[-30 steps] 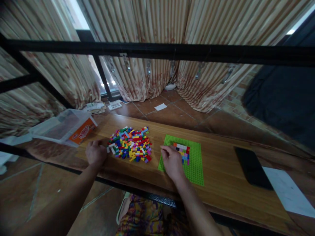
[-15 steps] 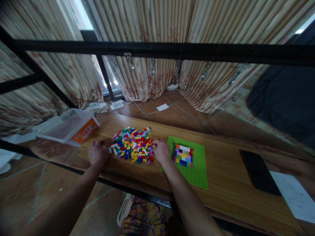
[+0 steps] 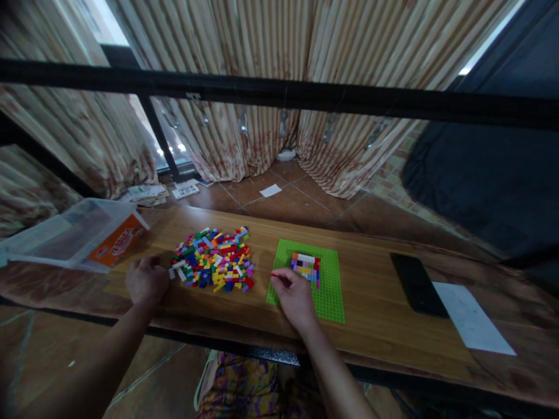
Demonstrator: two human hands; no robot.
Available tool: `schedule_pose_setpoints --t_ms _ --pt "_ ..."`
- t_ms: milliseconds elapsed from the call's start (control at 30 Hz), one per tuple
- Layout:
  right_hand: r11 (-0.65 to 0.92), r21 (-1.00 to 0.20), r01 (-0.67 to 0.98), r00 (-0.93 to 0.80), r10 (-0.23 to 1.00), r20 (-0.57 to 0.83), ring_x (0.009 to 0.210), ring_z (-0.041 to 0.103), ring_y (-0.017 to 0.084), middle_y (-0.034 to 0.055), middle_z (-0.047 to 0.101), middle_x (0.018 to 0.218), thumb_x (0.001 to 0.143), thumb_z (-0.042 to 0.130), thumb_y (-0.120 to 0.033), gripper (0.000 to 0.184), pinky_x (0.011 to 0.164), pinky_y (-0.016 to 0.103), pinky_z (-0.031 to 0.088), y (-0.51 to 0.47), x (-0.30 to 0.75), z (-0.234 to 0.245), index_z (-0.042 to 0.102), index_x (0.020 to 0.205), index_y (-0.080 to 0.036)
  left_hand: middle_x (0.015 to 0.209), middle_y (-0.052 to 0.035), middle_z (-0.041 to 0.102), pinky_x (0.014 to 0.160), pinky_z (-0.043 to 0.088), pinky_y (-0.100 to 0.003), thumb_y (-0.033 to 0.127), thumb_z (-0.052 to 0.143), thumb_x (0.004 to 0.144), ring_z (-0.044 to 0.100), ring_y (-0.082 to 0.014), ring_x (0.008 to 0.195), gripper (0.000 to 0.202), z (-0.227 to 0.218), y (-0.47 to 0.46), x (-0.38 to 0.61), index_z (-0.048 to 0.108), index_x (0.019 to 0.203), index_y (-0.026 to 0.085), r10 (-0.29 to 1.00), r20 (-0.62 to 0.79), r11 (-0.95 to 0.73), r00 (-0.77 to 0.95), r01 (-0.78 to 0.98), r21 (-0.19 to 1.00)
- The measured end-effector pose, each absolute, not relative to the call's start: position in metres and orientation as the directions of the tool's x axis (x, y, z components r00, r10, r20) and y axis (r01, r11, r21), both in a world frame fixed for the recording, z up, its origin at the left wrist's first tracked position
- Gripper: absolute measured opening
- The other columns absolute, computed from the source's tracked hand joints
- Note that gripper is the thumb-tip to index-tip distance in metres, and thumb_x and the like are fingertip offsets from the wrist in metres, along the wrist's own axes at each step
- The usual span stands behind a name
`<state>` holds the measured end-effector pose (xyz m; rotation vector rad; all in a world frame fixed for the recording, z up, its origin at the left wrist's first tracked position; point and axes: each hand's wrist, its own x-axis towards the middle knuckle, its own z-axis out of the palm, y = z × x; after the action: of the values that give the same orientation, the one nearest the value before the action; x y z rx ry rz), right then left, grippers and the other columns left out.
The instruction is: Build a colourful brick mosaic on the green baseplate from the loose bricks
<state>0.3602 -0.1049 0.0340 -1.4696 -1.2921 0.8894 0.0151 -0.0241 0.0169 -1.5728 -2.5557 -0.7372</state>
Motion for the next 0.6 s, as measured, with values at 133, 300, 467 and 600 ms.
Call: schedule_pose_setpoints --t_ms 133,300,467,600 --pt "-0.061 -0.964 0.257 0.351 0.936 0.035 0.082 0.068 0.021 0.0061 0.074 0.092 0.076 0.065 -0.042 0.027 0.076 0.035 0.054 -0.124 0.401 0.025 0.073 0.091 -0.021 0.109 -0.0174 0.061 0.091 0.045 -0.041 0.018 0.044 0.081 0.056 -0.0295 0.106 0.038 0.020 -0.024 0.016 0.067 0.109 0.009 0.834 0.252 0.397 -0.491 0.851 0.344" --pt "-0.152 -0.943 0.297 0.527 0.849 0.029 0.078 0.069 0.024 0.0102 0.075 0.091 0.074 0.064 -0.045 0.037 0.074 0.039 0.055 -0.122 0.451 0.015 0.073 0.095 -0.017 0.112 -0.0202 0.061 0.093 0.045 -0.043 0.018 0.043 0.083 0.055 -0.0304 0.106 0.039 0.024 -0.024 0.017 0.066 0.112 0.007 0.849 0.243 0.380 -0.470 0.861 0.339" --pt "-0.196 -0.865 0.461 0.566 0.816 0.117 0.084 0.069 0.024 0.0101 0.075 0.091 0.075 0.059 -0.039 0.033 0.080 0.039 0.053 -0.100 0.467 0.019 0.075 0.091 -0.016 0.115 -0.0192 0.060 0.095 0.044 -0.044 0.020 0.041 0.083 0.055 -0.0311 0.110 0.042 0.026 -0.023 0.017 0.066 0.116 0.008 0.848 0.209 0.410 -0.487 0.853 0.322" --pt "-0.214 -0.756 0.619 0.509 0.842 0.179 0.084 0.069 0.023 0.0091 0.075 0.092 0.078 0.052 -0.035 0.031 0.080 0.036 0.052 -0.088 0.462 0.027 0.075 0.090 -0.017 0.118 -0.0197 0.059 0.095 0.045 -0.045 0.022 0.039 0.083 0.054 -0.0320 0.111 0.044 0.025 -0.022 0.017 0.066 0.116 0.009 0.847 0.199 0.424 -0.493 0.852 0.305"
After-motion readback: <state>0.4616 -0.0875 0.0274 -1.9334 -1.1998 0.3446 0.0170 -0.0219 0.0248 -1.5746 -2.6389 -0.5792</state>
